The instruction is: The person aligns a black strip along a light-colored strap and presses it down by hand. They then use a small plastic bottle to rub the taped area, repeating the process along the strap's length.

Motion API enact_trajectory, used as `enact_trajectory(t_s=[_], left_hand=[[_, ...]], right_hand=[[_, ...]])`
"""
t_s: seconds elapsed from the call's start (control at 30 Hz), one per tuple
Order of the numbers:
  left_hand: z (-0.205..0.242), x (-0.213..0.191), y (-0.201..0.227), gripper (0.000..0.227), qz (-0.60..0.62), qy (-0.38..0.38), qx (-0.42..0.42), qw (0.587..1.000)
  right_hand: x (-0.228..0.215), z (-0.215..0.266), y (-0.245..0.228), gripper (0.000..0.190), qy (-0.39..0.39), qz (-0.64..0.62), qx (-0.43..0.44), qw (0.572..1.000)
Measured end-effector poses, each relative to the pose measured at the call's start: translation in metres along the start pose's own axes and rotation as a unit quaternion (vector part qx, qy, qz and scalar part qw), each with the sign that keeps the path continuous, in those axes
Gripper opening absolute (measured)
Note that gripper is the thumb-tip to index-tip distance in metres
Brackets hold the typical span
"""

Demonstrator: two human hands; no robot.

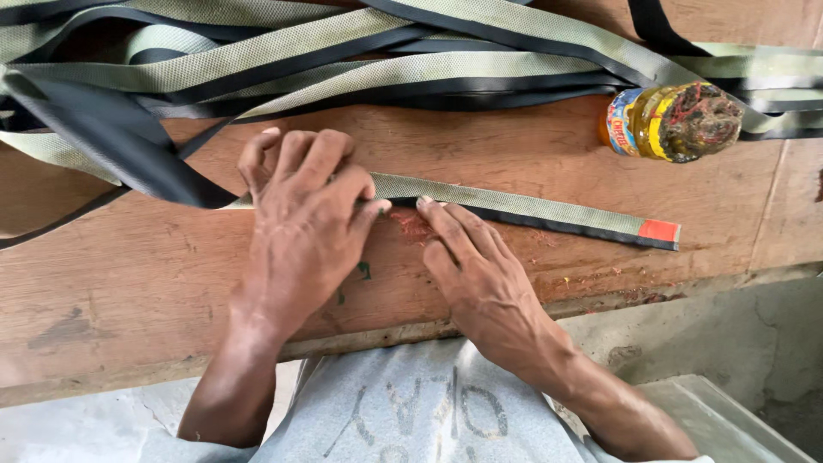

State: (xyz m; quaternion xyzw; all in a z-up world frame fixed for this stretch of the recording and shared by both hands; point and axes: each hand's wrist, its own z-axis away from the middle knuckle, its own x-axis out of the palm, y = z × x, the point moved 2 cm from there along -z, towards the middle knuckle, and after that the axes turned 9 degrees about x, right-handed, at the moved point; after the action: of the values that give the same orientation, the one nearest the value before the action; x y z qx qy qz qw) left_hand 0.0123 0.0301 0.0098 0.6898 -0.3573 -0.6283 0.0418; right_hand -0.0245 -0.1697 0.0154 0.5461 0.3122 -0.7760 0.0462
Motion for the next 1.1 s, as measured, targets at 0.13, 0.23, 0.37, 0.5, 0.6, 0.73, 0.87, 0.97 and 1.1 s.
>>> enact_trajectory(t_s=[0.13, 0.23, 0.37, 0.5, 0.6, 0.73, 0.87, 0.97, 1.1], left_hand=[[0.002, -0.006, -0.005, 0.016, 0.082, -0.002, -0.033, 0.996], [-0.001, -0.005, -0.007, 0.015, 0.104, 0.000, -0.049, 0.993], [-0.001, -0.002, -0.009, 0.016, 0.124, -0.003, -0.067, 0.990], [-0.003, -0.001, -0.008, 0.023, 0.092, 0.003, -0.061, 0.994], [0.000, -0.005, -0.007, 0.029, 0.023, 0.004, -0.074, 0.997], [0.005, -0.013, -0.009, 0.020, 0.028, 0.019, -0.025, 0.999], [0.007, -0.015, -0.016, 0.016, 0.067, 0.009, -0.030, 0.997], [0.005, -0.014, -0.018, 0.014, 0.067, 0.007, -0.039, 0.997], [0.007, -0.012, -0.019, 0.015, 0.074, 0.010, -0.040, 0.996]], right_hand=[[0.003, -0.002, 0.001, 0.063, -0.007, -0.003, 0.017, 1.000], [0.002, -0.004, 0.002, 0.066, 0.003, -0.042, 0.009, 0.999], [0.003, -0.007, 0.001, 0.075, -0.008, -0.002, 0.012, 1.000], [0.019, -0.014, -0.005, 0.063, -0.134, 0.085, 0.068, 0.985], [0.015, -0.012, -0.014, 0.049, -0.021, 0.053, -0.035, 0.998], [0.018, -0.018, -0.013, 0.027, -0.023, 0.035, -0.004, 0.999], [0.012, -0.016, -0.012, 0.056, -0.011, 0.019, 0.002, 1.000], [0.007, -0.017, -0.012, 0.064, 0.016, -0.014, -0.011, 1.000], [0.010, -0.017, -0.013, 0.067, 0.012, -0.014, -0.006, 1.000]])
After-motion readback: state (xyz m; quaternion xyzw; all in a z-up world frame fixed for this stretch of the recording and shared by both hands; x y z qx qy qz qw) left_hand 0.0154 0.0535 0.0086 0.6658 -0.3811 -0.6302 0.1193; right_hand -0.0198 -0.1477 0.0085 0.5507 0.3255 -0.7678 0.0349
